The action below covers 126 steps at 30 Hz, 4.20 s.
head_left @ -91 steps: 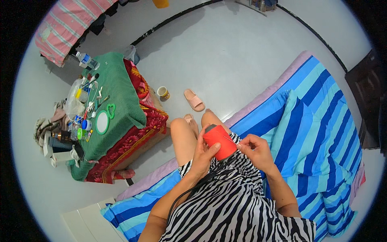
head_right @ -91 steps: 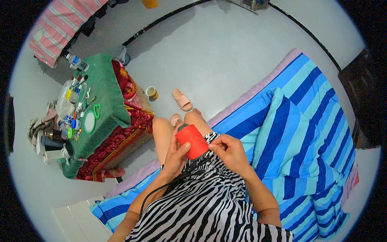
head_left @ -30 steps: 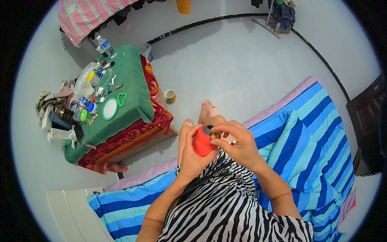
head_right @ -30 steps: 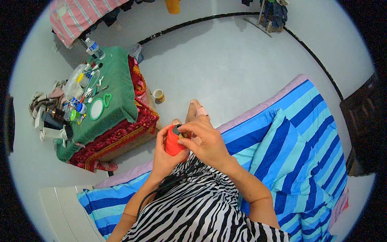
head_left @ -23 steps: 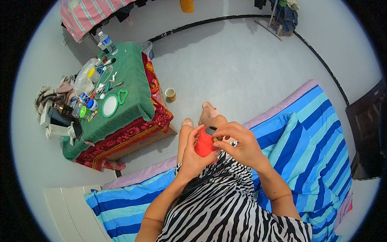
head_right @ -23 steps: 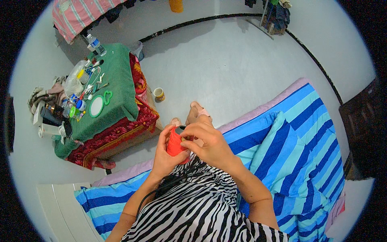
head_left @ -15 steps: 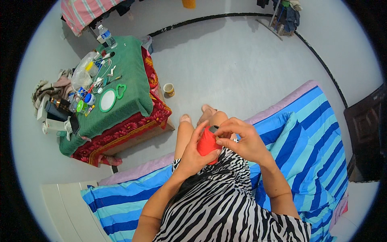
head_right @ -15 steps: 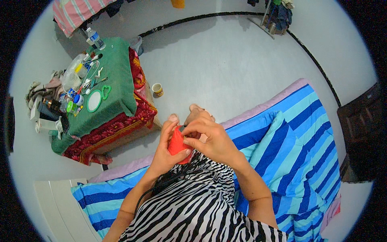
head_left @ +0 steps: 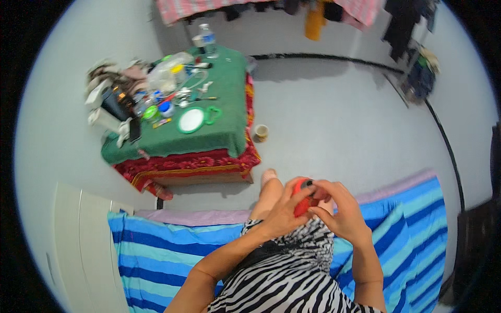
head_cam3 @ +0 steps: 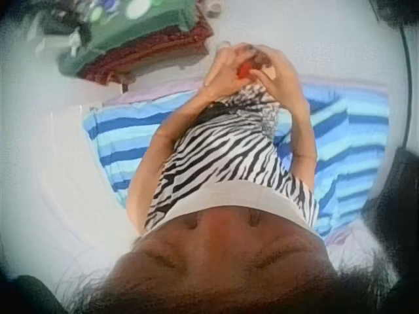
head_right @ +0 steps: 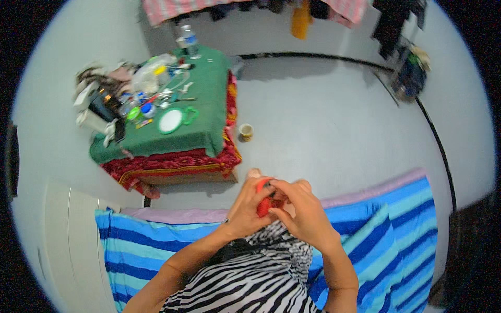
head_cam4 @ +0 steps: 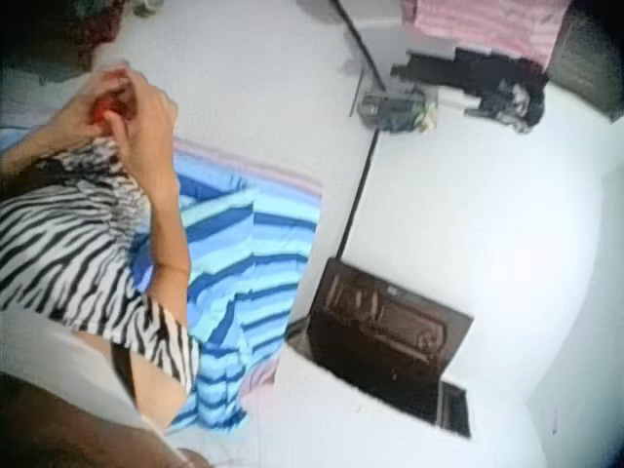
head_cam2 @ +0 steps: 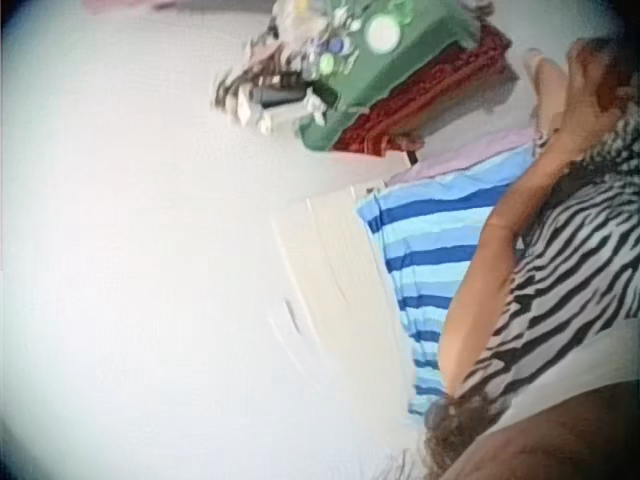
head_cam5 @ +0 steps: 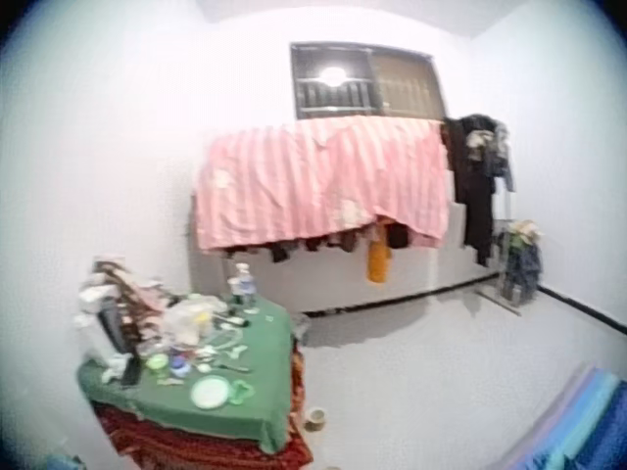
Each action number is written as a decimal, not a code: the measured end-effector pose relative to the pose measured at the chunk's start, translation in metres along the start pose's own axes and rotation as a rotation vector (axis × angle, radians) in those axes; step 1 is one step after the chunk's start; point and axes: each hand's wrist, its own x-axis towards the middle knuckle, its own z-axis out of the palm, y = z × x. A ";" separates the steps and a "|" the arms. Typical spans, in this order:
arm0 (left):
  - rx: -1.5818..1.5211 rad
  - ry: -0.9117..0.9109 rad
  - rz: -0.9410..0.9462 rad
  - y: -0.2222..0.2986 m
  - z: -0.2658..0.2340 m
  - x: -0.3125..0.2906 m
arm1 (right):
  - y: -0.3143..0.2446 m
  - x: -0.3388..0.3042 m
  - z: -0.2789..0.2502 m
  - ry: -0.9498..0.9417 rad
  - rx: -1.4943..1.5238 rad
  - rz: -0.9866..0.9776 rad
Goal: The person sits on a mattress and hand-sews a blue and light blue striped sheet using a needle and red thread. They pull the thread through the fabric, adjust the sheet, and later retrieve a spool of thread from a nearby table before continuing to sew and smooth the sheet.
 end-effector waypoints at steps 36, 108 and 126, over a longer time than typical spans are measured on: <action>-0.006 0.912 -0.287 -0.214 -0.288 0.044 | 0.044 0.399 0.256 -0.346 0.515 -0.367; -0.905 0.523 -0.266 -0.126 -0.254 0.053 | -0.031 0.403 0.107 -0.799 -0.167 -0.915; -1.025 0.395 -0.292 -0.114 -0.247 0.057 | -0.016 0.409 0.102 -1.270 0.266 -0.191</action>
